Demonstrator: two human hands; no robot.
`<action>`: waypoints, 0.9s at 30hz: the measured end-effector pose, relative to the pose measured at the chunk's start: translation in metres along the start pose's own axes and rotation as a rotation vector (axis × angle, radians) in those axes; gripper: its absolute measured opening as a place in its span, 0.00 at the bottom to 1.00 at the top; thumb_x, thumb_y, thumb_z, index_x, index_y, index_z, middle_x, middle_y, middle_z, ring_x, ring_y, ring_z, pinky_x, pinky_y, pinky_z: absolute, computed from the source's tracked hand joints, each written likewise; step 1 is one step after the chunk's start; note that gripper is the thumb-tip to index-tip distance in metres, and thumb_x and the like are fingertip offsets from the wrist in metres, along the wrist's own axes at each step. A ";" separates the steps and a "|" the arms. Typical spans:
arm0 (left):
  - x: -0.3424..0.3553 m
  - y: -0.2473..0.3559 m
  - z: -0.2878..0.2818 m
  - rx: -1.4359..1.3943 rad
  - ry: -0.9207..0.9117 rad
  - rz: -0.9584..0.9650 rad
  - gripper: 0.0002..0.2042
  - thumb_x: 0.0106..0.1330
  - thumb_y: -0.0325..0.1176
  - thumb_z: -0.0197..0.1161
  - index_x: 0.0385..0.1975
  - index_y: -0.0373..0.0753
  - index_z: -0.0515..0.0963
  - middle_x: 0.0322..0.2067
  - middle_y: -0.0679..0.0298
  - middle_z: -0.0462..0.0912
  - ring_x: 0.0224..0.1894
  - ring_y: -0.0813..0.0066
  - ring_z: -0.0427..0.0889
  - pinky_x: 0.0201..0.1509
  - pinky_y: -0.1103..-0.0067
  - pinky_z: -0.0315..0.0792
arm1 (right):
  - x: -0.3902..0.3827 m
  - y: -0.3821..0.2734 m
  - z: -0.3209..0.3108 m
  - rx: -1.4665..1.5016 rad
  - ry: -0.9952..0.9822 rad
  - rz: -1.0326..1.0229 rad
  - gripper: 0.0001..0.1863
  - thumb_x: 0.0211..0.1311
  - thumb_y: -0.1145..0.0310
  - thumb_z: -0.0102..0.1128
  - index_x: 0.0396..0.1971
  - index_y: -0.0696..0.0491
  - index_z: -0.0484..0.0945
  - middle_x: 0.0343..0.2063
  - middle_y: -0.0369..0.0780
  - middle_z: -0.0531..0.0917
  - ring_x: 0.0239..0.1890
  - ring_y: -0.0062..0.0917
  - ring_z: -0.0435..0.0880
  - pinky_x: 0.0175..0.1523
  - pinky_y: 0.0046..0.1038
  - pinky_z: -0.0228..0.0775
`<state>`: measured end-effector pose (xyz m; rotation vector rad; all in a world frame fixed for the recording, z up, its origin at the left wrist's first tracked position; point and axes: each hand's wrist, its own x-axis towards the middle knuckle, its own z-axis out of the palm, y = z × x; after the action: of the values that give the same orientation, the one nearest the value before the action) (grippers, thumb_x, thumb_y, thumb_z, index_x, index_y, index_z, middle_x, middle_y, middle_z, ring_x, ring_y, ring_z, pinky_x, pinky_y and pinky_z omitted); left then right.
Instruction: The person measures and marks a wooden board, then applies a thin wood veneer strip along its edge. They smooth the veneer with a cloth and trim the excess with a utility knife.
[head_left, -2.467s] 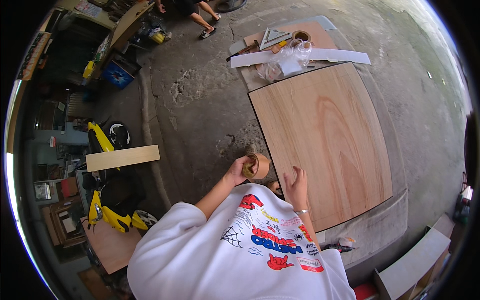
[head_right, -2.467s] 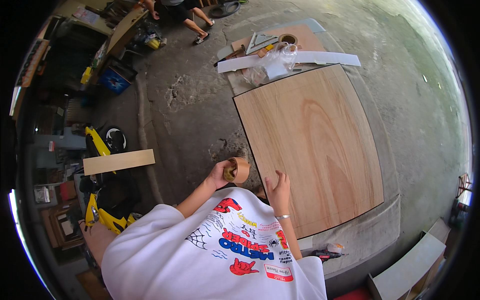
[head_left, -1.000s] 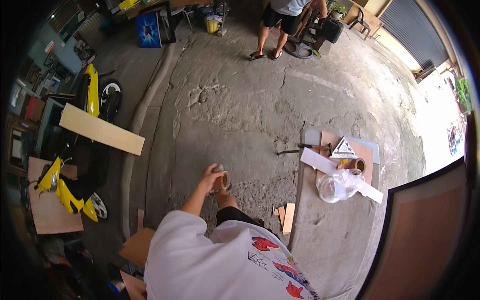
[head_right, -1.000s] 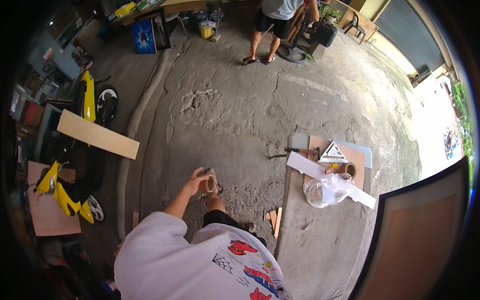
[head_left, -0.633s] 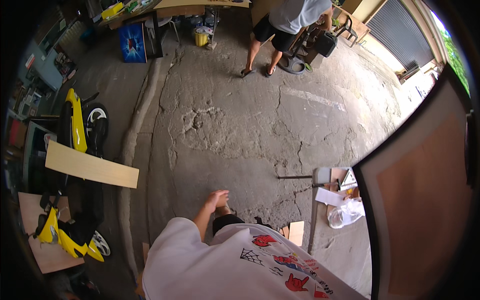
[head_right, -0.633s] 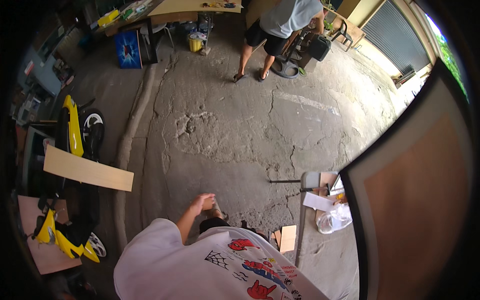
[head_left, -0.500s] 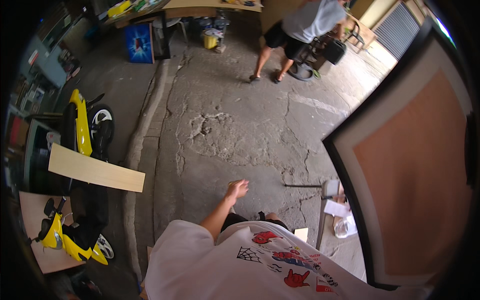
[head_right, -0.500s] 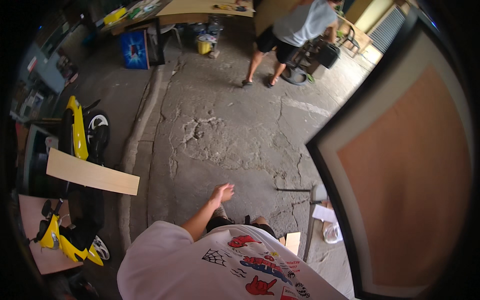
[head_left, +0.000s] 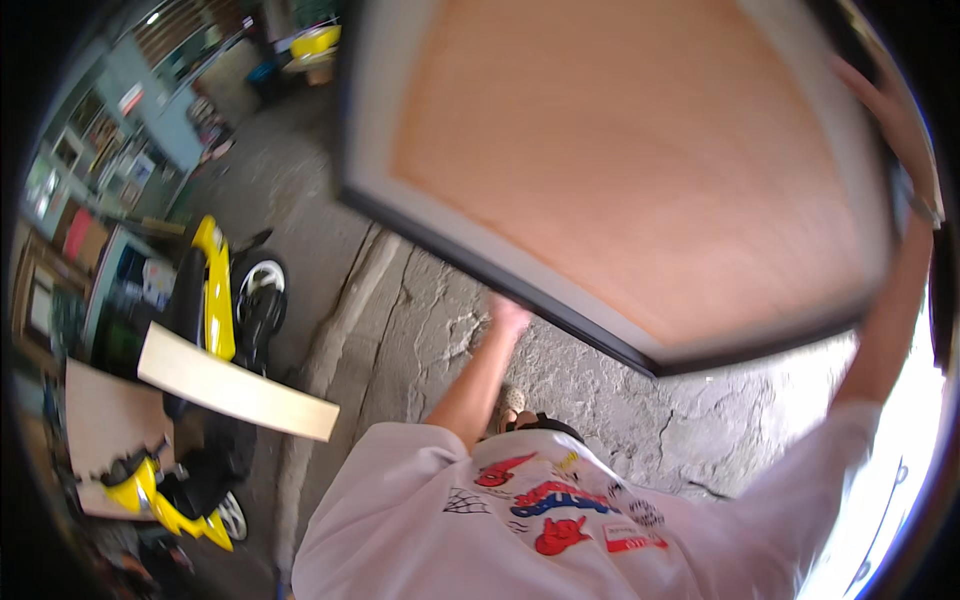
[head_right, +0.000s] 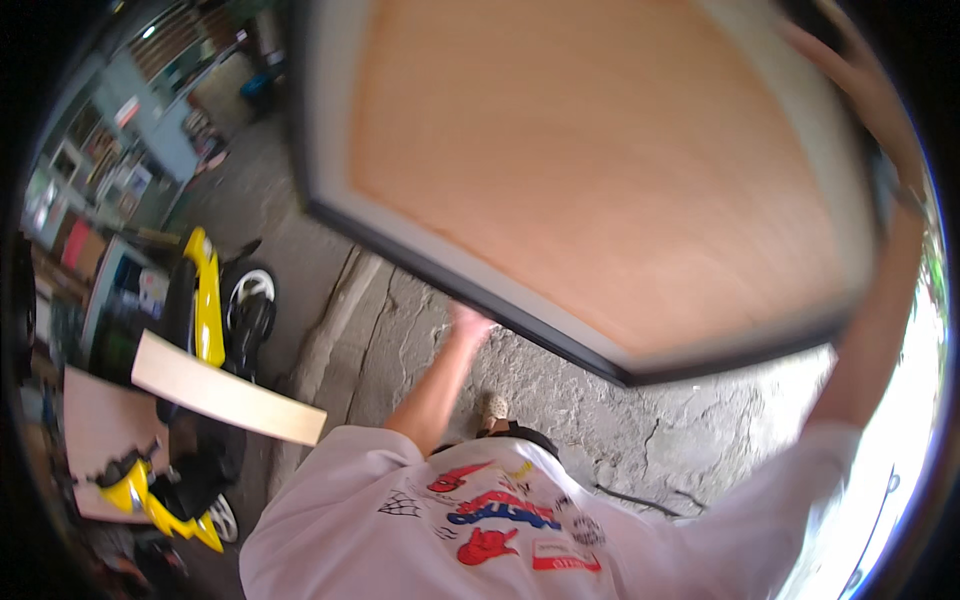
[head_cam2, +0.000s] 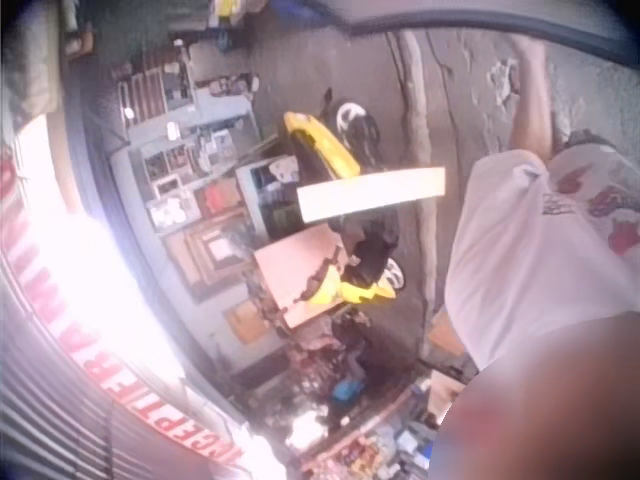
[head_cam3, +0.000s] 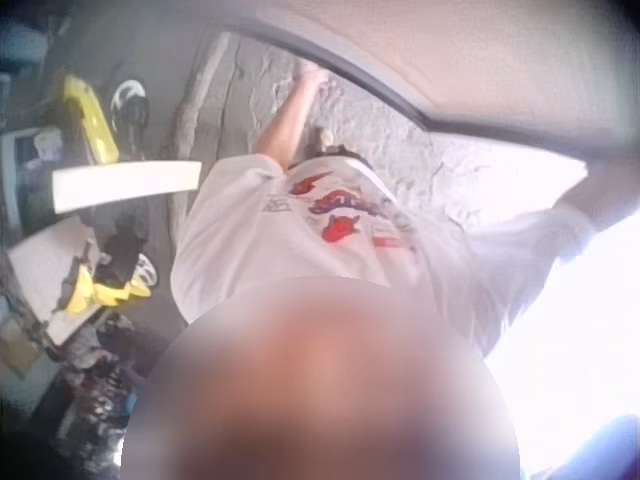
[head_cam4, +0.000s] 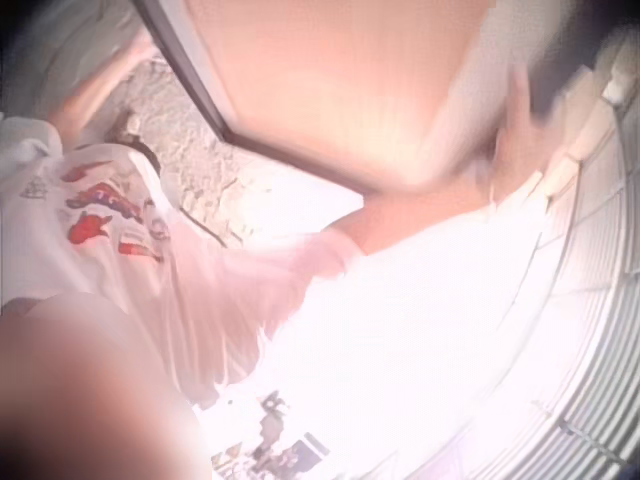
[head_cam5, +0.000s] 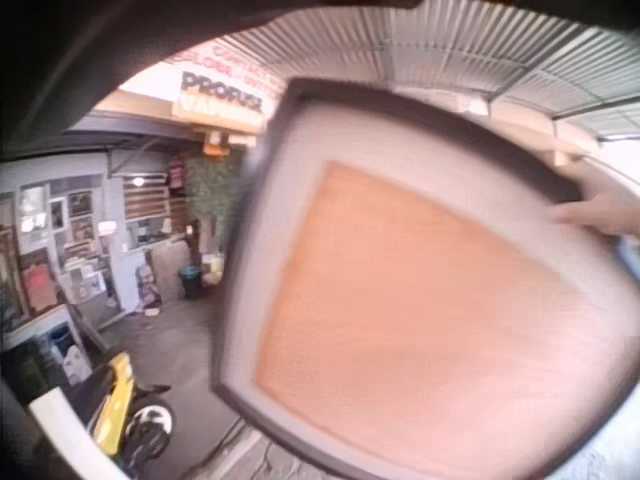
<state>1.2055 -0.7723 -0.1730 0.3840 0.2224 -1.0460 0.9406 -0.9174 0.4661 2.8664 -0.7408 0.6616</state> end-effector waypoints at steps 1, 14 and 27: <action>0.021 0.040 -0.004 -0.022 0.054 0.020 0.17 0.75 0.45 0.53 0.55 0.42 0.78 0.51 0.63 0.83 0.54 0.63 0.79 0.67 0.62 0.70 | 0.040 -0.001 0.034 0.033 -0.024 -0.015 0.34 0.64 0.52 0.68 0.59 0.65 0.75 0.54 0.50 0.82 0.53 0.36 0.80 0.61 0.36 0.72; 0.134 0.436 0.040 -0.140 -0.026 0.751 0.30 0.75 0.53 0.52 0.66 0.35 0.71 0.67 0.52 0.72 0.70 0.51 0.68 0.78 0.53 0.54 | 0.481 -0.114 0.417 0.810 0.200 0.145 0.44 0.67 0.28 0.43 0.36 0.60 0.87 0.38 0.52 0.88 0.45 0.44 0.87 0.53 0.41 0.76; 0.502 0.672 0.291 0.884 0.166 0.665 0.17 0.74 0.43 0.60 0.52 0.36 0.77 0.44 0.56 0.83 0.46 0.63 0.83 0.55 0.62 0.78 | 0.805 0.040 0.385 1.045 1.163 0.192 0.54 0.68 0.26 0.39 0.26 0.74 0.80 0.23 0.62 0.81 0.35 0.47 0.84 0.48 0.46 0.70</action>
<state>2.0367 -0.9941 0.0484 1.2501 -0.2359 -0.3966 1.7020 -1.3833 0.4717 2.1805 -0.4815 3.0049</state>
